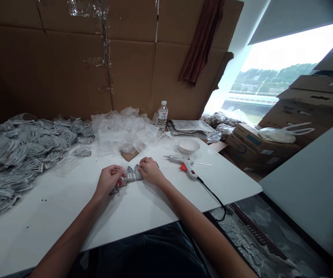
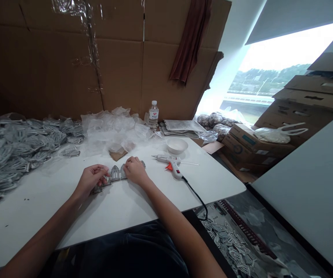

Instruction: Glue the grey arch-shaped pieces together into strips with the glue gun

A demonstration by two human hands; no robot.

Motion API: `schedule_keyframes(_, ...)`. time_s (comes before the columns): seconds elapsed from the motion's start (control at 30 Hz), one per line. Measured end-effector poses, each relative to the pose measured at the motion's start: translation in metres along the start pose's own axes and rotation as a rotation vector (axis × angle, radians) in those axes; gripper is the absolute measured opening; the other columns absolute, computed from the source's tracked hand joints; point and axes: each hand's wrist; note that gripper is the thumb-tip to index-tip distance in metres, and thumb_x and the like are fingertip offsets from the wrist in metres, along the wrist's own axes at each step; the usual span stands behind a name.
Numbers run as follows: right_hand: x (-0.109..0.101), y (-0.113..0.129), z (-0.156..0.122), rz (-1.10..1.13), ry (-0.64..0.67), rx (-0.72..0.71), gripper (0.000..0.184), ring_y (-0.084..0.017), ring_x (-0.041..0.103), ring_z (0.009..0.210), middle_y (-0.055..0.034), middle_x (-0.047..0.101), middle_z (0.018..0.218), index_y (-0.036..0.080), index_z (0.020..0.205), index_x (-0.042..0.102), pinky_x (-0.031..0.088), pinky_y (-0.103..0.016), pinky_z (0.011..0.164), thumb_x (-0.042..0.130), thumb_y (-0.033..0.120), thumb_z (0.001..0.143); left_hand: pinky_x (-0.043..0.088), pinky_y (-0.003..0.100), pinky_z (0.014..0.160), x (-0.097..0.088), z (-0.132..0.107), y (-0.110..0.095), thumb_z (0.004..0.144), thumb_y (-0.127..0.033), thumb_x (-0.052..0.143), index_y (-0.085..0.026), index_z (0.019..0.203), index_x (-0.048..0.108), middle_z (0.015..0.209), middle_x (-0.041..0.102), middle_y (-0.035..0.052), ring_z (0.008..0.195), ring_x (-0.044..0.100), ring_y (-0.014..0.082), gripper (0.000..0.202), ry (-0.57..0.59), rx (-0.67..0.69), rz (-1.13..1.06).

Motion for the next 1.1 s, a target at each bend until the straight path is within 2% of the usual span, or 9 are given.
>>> schedule_keyframes(0.17,-0.002,0.01,-0.005,0.025,-0.054,-0.018,0.027,-0.018,0.047,0.117,-0.0078,0.055,0.117,0.013,0.108,0.062,0.038,-0.041,0.107,0.058,0.034,0.092,0.042,0.015,0.046,0.003,0.0,0.001,0.093,-0.035,0.061,-0.011,0.091,0.06,0.074,0.062,-0.0021,0.053,0.053,0.004,0.024,0.067,0.005,0.02)
schedule_keyframes(0.37,0.002,0.027,-0.004,0.146,0.021,-0.088,0.022,-0.012,0.055,0.105,-0.0056,0.06,0.109,0.01,0.097,0.063,0.047,-0.032,0.096,0.058,0.032,0.093,0.047,0.017,0.05,0.004,0.003,0.008,0.093,-0.036,0.061,-0.011,0.092,0.062,0.074,0.063,-0.0018,0.054,0.055,0.0048,0.026,0.127,-0.016,0.031)
schedule_keyframes(0.53,0.005,0.023,0.009,0.14,0.039,-0.066,0.026,-0.011,0.058,0.097,-0.0054,0.061,0.102,0.009,0.095,0.062,0.05,-0.031,0.092,0.054,0.034,0.096,0.043,0.014,0.046,0.001,0.003,0.004,0.094,-0.031,0.06,-0.01,0.093,0.061,0.074,0.062,-0.0021,0.053,0.053,0.0038,0.021,0.069,-0.023,0.018)
schedule_keyframes(0.73,0.003,0.016,0.028,0.051,0.073,-0.045,0.028,-0.013,0.057,0.102,-0.0049,0.061,0.098,0.009,0.092,0.062,0.047,-0.036,0.099,0.058,0.037,0.094,0.043,0.014,0.047,-0.01,0.008,0.001,0.095,-0.033,0.058,-0.011,0.099,0.059,0.076,0.06,-0.0023,0.054,0.052,0.0038,0.023,-0.134,-0.004,-0.017)
schedule_keyframes(0.8,0.006,0.017,0.03,0.038,0.095,-0.048,0.027,-0.014,0.056,0.104,-0.0051,0.061,0.099,0.01,0.091,0.062,0.045,-0.038,0.102,0.061,0.037,0.092,0.043,0.014,0.047,-0.012,0.009,0.002,0.094,-0.033,0.059,-0.011,0.098,0.059,0.075,0.059,-0.0025,0.054,0.051,0.0036,0.023,-0.169,0.006,-0.023)
schedule_keyframes(0.93,0.011,0.025,0.028,0.082,0.055,-0.037,0.027,-0.016,0.052,0.113,-0.0071,0.058,0.111,0.011,0.1,0.063,0.042,-0.04,0.105,0.062,0.036,0.09,0.042,0.014,0.046,-0.011,0.008,0.003,0.093,-0.032,0.062,-0.01,0.093,0.06,0.072,0.058,-0.0035,0.052,0.05,0.003,0.021,-0.149,0.021,-0.023)
schedule_keyframes(1.1,0.009,0.038,0.028,0.233,0.106,-0.036,0.032,-0.012,0.057,0.098,-0.0058,0.061,0.103,0.01,0.101,0.063,0.048,-0.031,0.091,0.055,0.041,0.095,0.038,0.012,0.042,-0.009,0.008,0.005,0.091,-0.029,0.064,-0.01,0.086,0.059,0.066,0.055,-0.0056,0.048,0.046,0.0019,0.02,-0.094,0.031,-0.022)
Point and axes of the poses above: each hand's wrist, its own z-axis towards the middle knuckle, its own x-axis out of the palm, y = z × x
